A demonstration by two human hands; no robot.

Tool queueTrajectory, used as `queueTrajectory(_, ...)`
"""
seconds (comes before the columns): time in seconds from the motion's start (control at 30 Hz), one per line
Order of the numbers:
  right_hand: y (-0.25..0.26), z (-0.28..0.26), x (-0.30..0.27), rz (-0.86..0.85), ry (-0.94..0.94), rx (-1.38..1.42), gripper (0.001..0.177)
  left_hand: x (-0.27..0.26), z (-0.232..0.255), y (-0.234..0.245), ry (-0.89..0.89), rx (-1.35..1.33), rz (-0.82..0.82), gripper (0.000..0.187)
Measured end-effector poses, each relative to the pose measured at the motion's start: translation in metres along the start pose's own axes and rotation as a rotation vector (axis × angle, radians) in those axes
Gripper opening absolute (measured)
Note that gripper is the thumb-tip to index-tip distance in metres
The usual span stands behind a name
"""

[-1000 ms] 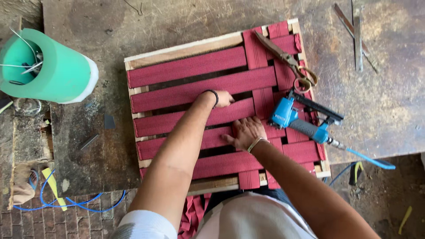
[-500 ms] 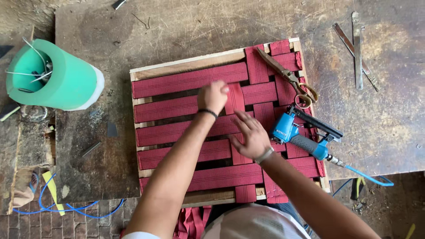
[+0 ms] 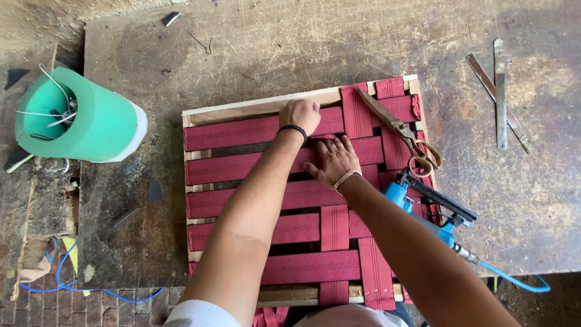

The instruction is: The person weaves red fabric straps into a wooden frame using a pneumatic nail gun to secure the straps in place. They repeatedly fold and staple the straps to create a woven pattern.

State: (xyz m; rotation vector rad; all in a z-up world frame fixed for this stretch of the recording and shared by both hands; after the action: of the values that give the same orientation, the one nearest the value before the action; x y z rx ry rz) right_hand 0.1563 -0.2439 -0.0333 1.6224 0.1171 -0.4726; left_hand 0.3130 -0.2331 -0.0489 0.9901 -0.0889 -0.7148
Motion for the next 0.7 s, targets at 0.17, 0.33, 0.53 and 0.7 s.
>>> queueTrajectory(0.17,0.011,-0.001,0.009,0.024,-0.007,-0.022,0.093,-0.008,0.006,0.002,-0.093,0.037,0.11,0.032)
queueTrajectory(0.33,0.011,-0.001,0.002,-0.086,-0.014,0.007,0.093,0.037,-0.062,-0.053,0.282,0.154,-0.461,0.033)
queueTrajectory(0.53,0.021,0.005,0.012,-0.148,-0.021,0.044,0.092,0.086,-0.095,-0.119,-0.093,0.224,-0.782,0.055)
queueTrajectory(0.7,0.025,0.006,0.015,-0.148,-0.034,0.057,0.084,0.093,-0.128,-0.139,-0.032,0.101,-0.741,0.055)
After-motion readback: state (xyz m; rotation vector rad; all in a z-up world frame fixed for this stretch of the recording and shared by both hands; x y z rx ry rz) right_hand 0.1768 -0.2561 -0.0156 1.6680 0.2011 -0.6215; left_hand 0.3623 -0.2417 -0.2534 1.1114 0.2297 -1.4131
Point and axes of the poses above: each hand's wrist, its own x-axis towards the middle knuckle, its own y-axis out of the back of the hand, z = x × y, the point moved 8 cm from there along x, towards the middle knuckle, and after that the axes turned 13 degrees about -x, right-handed, at the moved point
